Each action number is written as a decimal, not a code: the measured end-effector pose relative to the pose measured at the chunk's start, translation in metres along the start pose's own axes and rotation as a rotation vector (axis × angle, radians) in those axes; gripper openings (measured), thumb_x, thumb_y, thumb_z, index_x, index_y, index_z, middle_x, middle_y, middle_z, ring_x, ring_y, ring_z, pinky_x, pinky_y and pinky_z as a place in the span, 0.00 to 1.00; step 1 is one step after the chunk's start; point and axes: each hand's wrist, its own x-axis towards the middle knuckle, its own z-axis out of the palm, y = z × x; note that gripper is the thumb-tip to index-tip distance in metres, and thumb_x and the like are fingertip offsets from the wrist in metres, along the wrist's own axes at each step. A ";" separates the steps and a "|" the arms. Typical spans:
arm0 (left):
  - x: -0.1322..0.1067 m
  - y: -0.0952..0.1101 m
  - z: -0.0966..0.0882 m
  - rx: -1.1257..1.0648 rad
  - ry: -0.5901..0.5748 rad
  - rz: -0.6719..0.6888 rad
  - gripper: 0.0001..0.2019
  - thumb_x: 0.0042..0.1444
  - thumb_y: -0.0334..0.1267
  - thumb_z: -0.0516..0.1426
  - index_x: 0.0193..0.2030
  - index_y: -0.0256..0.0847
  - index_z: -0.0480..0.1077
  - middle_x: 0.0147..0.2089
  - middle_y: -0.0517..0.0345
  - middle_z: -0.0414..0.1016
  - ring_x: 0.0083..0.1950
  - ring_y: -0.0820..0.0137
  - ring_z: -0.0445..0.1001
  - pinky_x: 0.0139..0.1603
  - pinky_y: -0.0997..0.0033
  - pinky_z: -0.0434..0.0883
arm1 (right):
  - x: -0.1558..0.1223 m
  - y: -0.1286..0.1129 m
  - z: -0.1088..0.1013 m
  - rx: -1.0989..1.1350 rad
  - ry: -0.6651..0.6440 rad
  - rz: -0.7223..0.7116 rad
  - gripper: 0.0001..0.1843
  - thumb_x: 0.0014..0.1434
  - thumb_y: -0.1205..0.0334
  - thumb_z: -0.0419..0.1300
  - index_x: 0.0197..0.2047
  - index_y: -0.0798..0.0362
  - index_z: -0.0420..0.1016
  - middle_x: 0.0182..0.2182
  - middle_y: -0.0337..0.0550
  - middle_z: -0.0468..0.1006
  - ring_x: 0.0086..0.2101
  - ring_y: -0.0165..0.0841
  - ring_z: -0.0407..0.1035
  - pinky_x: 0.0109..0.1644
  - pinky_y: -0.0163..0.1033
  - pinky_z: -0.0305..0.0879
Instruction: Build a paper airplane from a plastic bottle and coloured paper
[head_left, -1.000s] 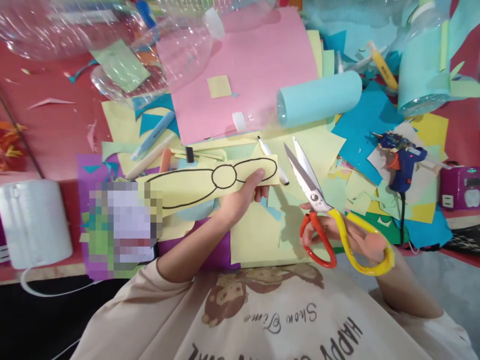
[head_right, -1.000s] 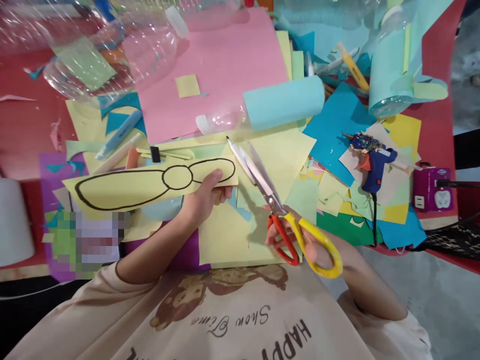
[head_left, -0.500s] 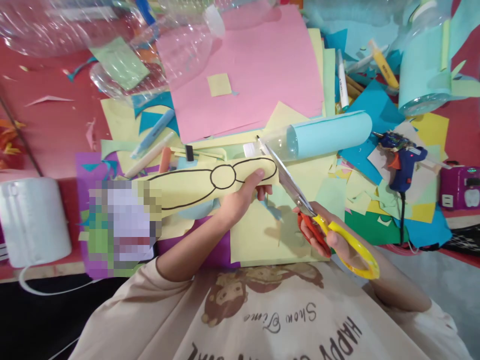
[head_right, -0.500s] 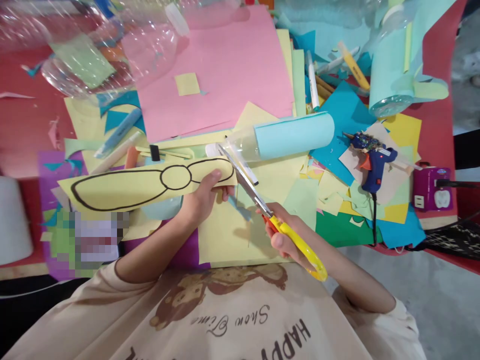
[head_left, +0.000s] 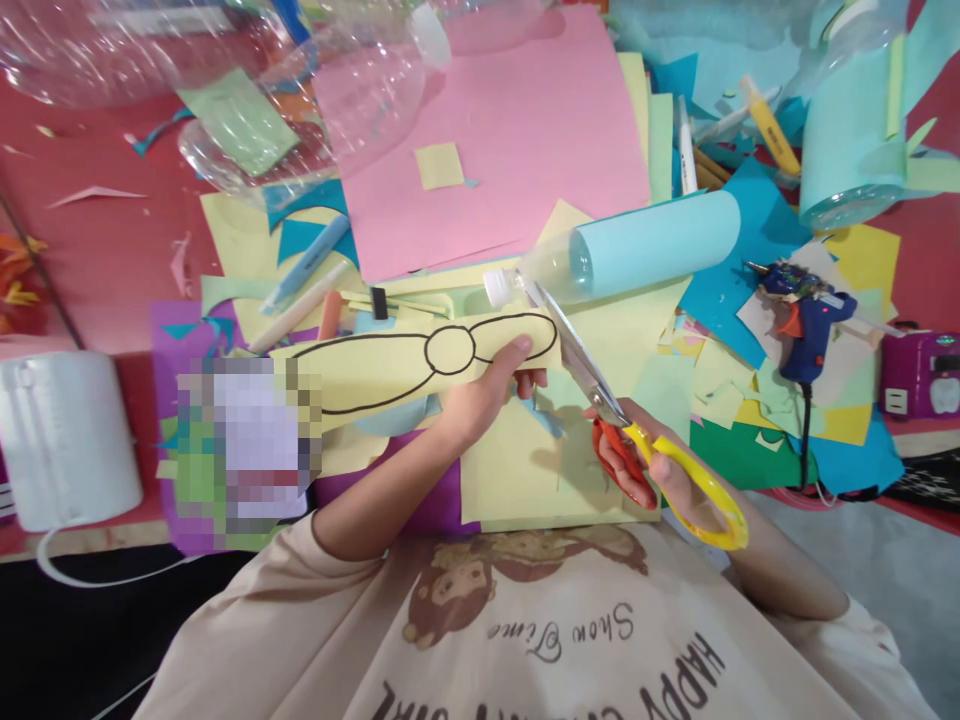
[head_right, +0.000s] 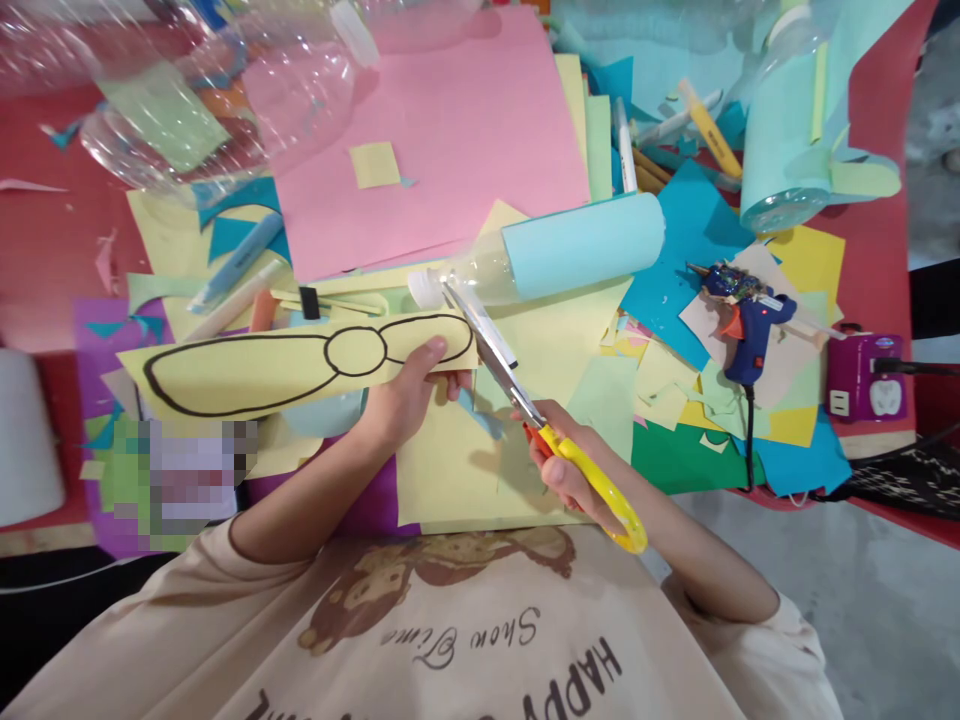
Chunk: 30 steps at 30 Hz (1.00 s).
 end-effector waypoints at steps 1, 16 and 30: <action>0.000 0.000 0.000 -0.003 -0.001 0.003 0.24 0.61 0.51 0.47 0.22 0.39 0.71 0.19 0.59 0.66 0.23 0.73 0.64 0.29 0.70 0.63 | 0.000 0.002 0.000 0.016 -0.001 -0.003 0.40 0.52 0.26 0.52 0.58 0.44 0.60 0.29 0.32 0.61 0.17 0.20 0.52 0.16 0.30 0.52; 0.001 0.000 0.000 -0.029 0.000 0.030 0.24 0.62 0.51 0.49 0.22 0.38 0.70 0.19 0.59 0.67 0.22 0.74 0.64 0.28 0.71 0.64 | 0.004 -0.004 0.002 0.007 0.019 -0.007 0.41 0.52 0.25 0.52 0.55 0.49 0.62 0.20 0.27 0.58 0.14 0.21 0.47 0.15 0.31 0.47; 0.001 0.007 0.003 -0.163 0.117 -0.065 0.19 0.54 0.50 0.55 0.23 0.36 0.72 0.19 0.57 0.71 0.18 0.75 0.65 0.23 0.72 0.66 | -0.003 -0.019 -0.004 -0.028 0.042 0.042 0.42 0.48 0.25 0.57 0.52 0.52 0.64 0.24 0.31 0.59 0.19 0.21 0.46 0.18 0.32 0.41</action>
